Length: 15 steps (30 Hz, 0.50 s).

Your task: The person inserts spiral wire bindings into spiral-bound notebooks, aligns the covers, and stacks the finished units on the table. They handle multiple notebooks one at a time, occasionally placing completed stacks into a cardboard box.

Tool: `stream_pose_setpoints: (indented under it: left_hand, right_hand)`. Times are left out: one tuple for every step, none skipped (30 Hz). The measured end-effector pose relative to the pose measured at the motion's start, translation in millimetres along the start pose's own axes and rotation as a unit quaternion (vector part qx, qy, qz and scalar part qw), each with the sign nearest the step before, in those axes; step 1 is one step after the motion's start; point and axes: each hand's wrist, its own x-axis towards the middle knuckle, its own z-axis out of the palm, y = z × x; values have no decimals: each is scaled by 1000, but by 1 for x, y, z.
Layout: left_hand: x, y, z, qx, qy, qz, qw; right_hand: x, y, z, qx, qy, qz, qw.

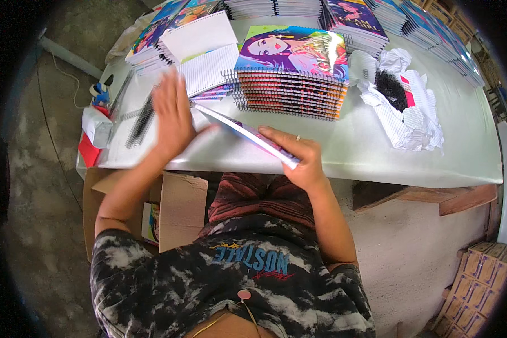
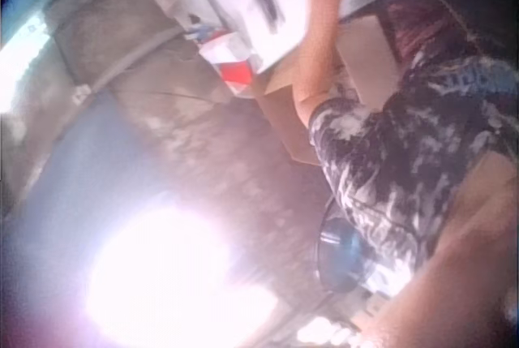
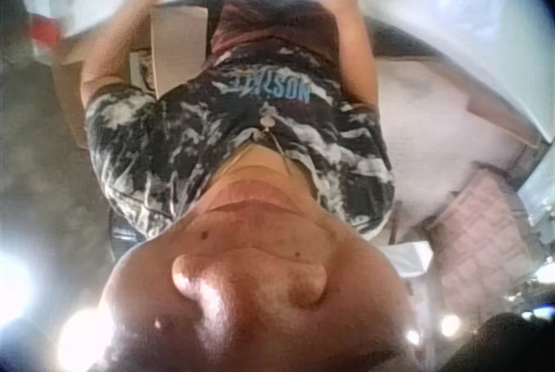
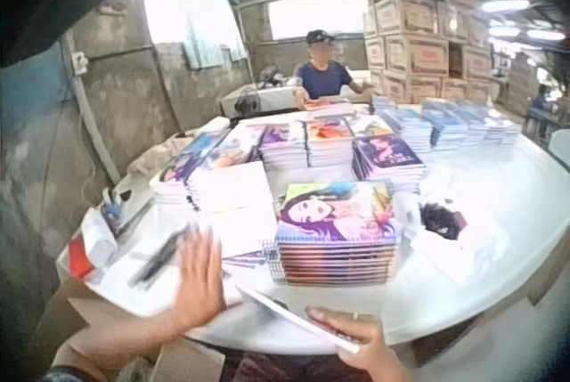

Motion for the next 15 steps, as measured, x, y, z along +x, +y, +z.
stream_pose_setpoints:
  left_hand:
    - [-27, 6, 22, -22, 36, -12, 999]
    - [-49, 10, 25, 83, -68, 47, 993]
    - [-35, 1, 21, 101, 28, 46, 993]
    - [-10, -13, 10, 120, 118, 40, 985]
    - [2, -28, 2, 146, 200, 28, 968]
    - [-6, -58, 17, 81, 236, -24, 968]
    - [-18, -53, 32, 28, 203, -46, 978]
    - [-30, -48, 46, -22, 172, -73, 982]
    - [-52, -16, 46, -34, 111, -38, 993]
    - [-73, 15, 44, -47, 49, -6, 998]
    - [-85, 20, 46, -35, 31, 65, 997]
    - [-61, 7, 42, -21, 168, 109, 980]
    - [-78, 7, 40, 0, 188, 50, 981]
    - [-84, 0, 46, 25, 216, -2, 976]
    - [-79, 0, 41, 7, 187, -30, 982]
  right_hand:
    - [0, -3, 2, -3, -3, 3, 1000]
    - [-1, -4, 0, -10, -6, 10, 1000]
    - [-2, -3, -1, -21, -2, 1, 1000]
    - [-4, -2, 1, -26, -2, -6, 1000]
    - [-6, -5, 6, -21, -9, -13, 1000]
    - [-3, -9, 13, -5, -21, -43, 999]
    - [-4, -10, 19, -7, -16, -48, 999]
    - [-4, -11, 23, -12, -9, -57, 998]
    - [-5, -9, 23, -22, -1, -66, 998]
    - [-10, -3, 20, -35, 11, -52, 998]
    - [-14, 2, 18, 8, 10, -37, 999]
    - [-12, 5, 17, -6, 10, -65, 998]
    - [-20, -4, 20, -5, 0, -76, 997]
    - [-19, -8, 22, 11, -10, -71, 997]
    - [-6, -13, 19, -9, -32, -95, 995]
